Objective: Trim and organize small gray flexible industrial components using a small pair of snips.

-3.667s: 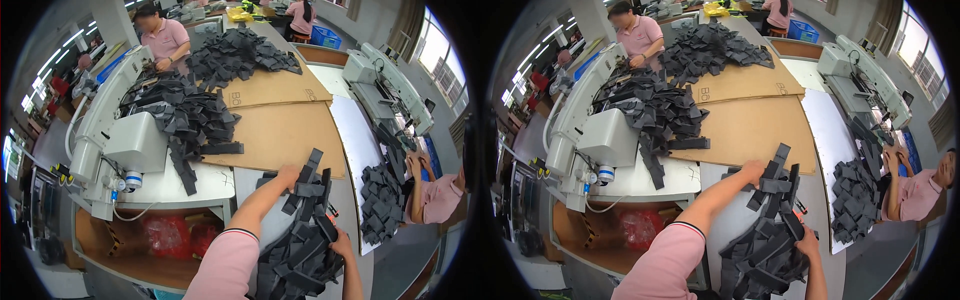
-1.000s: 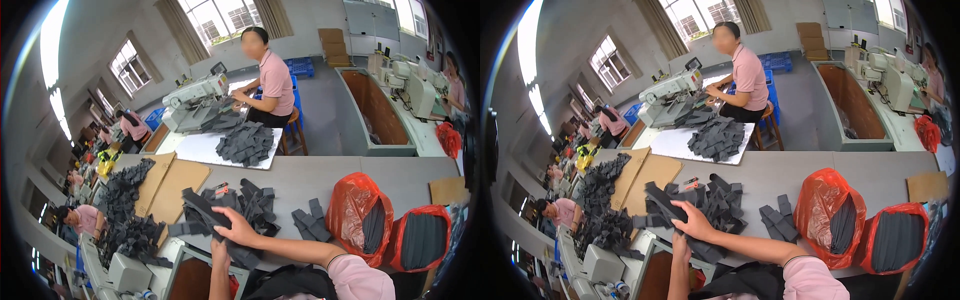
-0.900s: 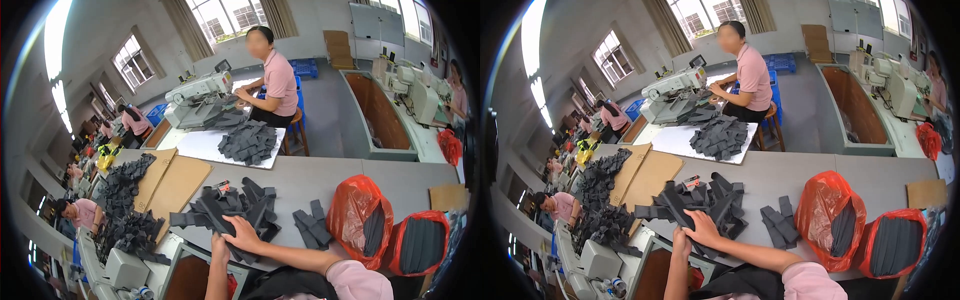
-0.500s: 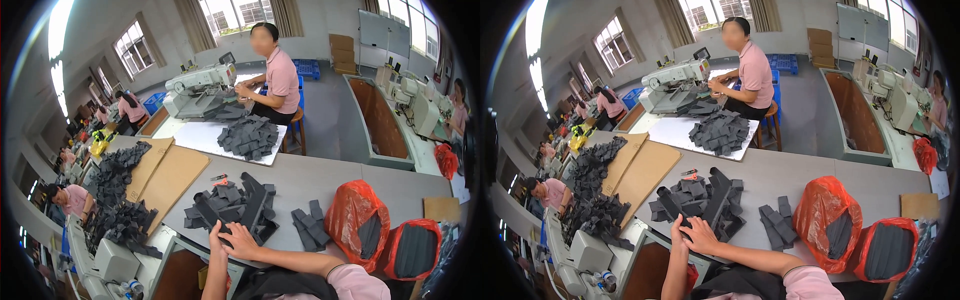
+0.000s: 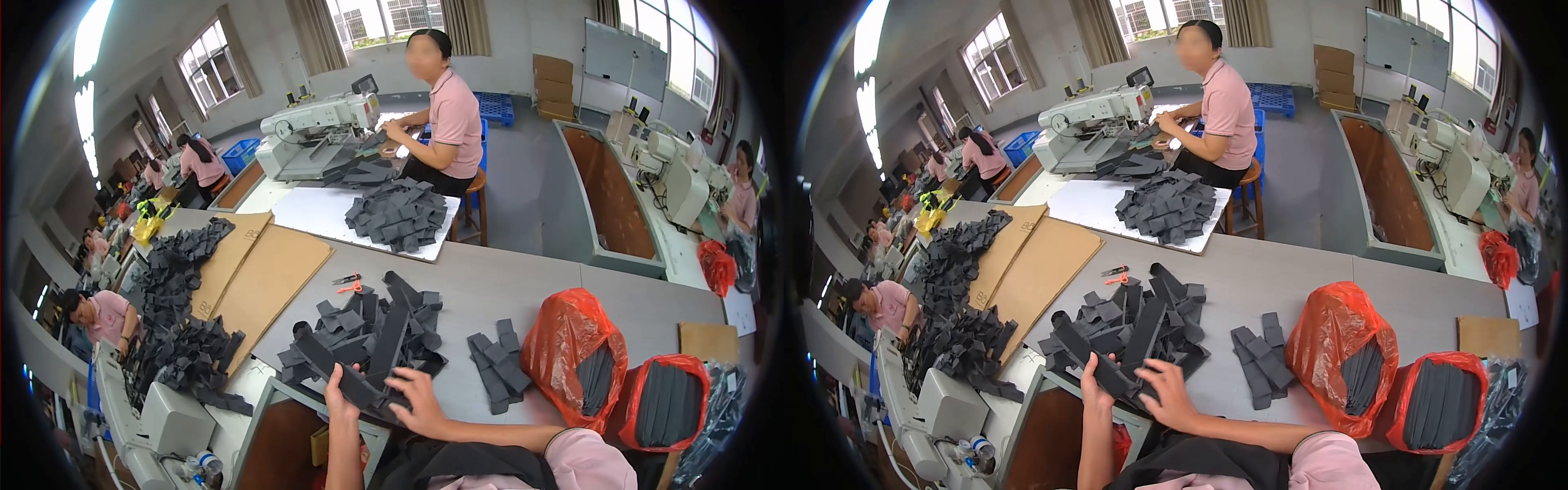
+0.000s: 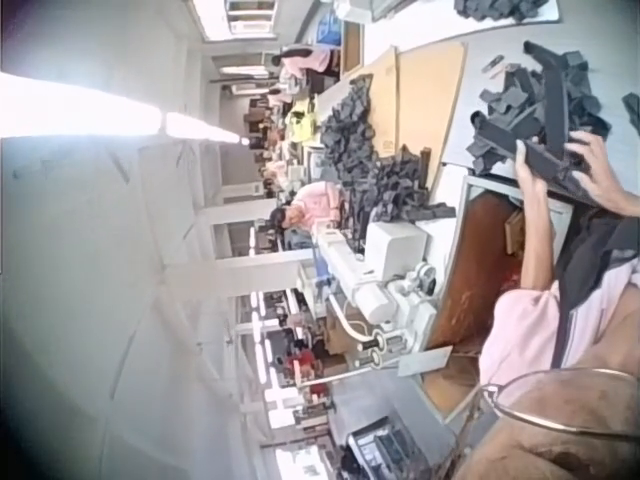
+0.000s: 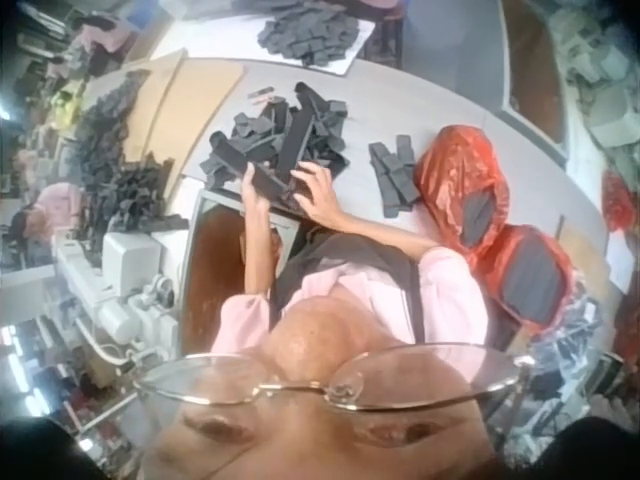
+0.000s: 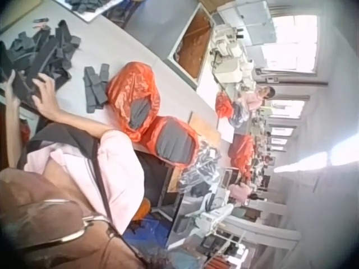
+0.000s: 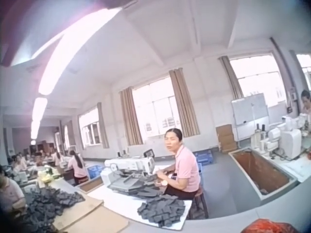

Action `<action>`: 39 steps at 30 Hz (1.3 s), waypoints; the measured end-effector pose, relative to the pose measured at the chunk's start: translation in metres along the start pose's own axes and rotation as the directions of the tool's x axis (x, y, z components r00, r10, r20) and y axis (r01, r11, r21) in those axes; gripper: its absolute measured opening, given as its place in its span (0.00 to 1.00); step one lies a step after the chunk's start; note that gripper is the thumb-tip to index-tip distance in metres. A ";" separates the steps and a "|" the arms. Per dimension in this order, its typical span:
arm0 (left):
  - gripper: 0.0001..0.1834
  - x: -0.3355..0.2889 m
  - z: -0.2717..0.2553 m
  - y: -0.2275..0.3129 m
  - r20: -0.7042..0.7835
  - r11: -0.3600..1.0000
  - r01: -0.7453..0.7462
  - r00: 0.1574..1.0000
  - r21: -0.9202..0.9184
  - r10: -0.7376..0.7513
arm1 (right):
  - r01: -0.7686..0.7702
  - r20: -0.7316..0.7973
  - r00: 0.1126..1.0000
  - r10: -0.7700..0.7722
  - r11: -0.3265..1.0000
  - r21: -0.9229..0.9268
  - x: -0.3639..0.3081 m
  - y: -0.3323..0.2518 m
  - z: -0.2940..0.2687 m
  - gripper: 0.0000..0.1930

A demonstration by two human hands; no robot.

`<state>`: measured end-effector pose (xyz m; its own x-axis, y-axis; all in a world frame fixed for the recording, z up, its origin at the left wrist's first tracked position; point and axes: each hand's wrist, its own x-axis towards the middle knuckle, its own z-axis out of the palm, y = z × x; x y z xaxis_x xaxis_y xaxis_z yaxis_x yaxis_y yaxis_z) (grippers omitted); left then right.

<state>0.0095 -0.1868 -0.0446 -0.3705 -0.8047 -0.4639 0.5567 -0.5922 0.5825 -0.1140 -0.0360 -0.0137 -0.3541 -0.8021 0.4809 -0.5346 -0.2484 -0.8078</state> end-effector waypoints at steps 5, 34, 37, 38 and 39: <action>0.12 -0.020 0.011 -0.010 0.043 0.990 -0.087 0.996 0.115 0.083 | -0.531 0.018 0.766 0.643 0.616 0.581 0.000 0.057 0.007 0.30; 0.26 -0.049 0.053 -0.036 0.080 0.908 -0.151 0.988 0.390 0.130 | -0.331 0.170 0.943 0.286 0.739 0.587 0.032 -0.006 0.008 0.23; 0.25 -0.041 0.041 -0.040 0.057 0.878 -0.168 0.986 0.449 0.159 | -0.325 0.176 0.945 0.275 0.738 0.592 0.034 -0.011 0.006 0.23; 0.24 -0.037 0.037 -0.041 0.091 0.856 -0.246 0.969 0.455 0.229 | -0.324 0.177 0.946 0.273 0.737 0.593 0.034 -0.012 0.008 0.23; 0.24 -0.037 0.040 -0.041 0.096 0.856 -0.245 0.969 0.455 0.226 | -0.318 0.176 0.948 0.265 0.754 0.575 0.034 -0.012 0.008 0.24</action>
<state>-0.0294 -0.1340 -0.0244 -0.3050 -0.9179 -0.2538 0.2294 -0.3295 0.9159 -0.1133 -0.0649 0.0090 -0.3424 -0.9219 0.1815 0.1510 -0.2446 -0.9578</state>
